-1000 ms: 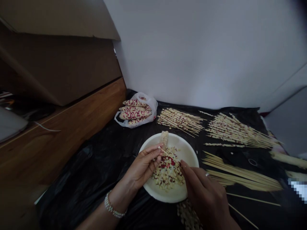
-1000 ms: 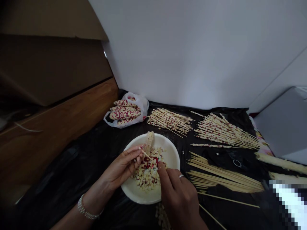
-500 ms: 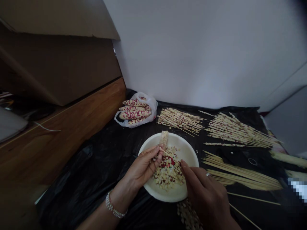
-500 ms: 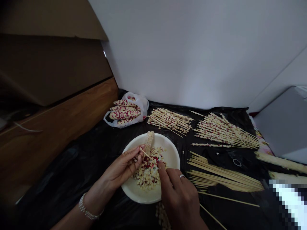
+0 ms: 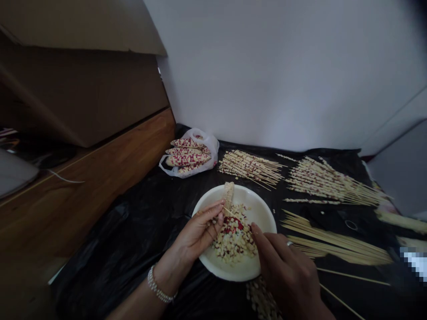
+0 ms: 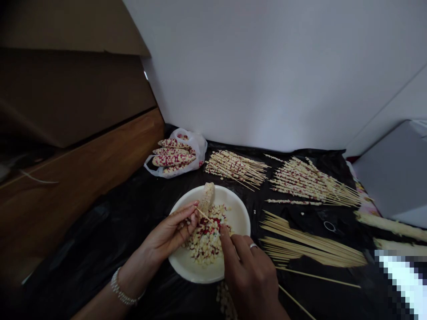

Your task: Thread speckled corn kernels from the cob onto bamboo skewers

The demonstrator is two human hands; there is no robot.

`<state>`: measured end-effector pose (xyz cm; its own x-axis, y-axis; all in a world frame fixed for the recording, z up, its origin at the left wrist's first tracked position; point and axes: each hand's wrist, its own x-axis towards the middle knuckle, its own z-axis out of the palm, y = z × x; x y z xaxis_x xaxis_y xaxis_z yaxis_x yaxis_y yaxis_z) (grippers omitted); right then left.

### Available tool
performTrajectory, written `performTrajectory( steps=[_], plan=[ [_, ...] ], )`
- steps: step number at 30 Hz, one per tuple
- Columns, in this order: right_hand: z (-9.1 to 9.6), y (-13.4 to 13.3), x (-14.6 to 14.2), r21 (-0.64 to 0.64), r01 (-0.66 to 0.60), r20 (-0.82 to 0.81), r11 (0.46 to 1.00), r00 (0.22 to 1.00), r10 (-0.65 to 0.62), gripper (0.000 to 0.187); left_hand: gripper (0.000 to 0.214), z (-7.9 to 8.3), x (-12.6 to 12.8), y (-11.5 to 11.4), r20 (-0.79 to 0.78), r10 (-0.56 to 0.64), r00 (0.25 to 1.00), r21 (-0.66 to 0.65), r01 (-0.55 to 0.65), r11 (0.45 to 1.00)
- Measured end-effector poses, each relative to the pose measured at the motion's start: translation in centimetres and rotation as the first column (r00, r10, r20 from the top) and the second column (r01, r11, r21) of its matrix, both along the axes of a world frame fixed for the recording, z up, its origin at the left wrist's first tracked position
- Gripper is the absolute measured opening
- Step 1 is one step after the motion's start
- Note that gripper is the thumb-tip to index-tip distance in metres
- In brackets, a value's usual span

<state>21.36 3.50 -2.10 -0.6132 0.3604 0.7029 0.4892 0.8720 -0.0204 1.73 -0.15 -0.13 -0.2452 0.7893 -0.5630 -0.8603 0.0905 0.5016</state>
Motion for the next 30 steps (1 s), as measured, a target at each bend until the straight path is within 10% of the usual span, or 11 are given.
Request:
performTrajectory(
  steps=[30],
  plan=[
    [-0.19, -0.15, 0.01, 0.008, -0.011, -0.047, 1.0, 0.999, 0.012, 0.047, 0.014, -0.02, 0.18, -0.24, 0.084, -0.053, 0.995, 0.038, 0.05, 0.998]
  ],
)
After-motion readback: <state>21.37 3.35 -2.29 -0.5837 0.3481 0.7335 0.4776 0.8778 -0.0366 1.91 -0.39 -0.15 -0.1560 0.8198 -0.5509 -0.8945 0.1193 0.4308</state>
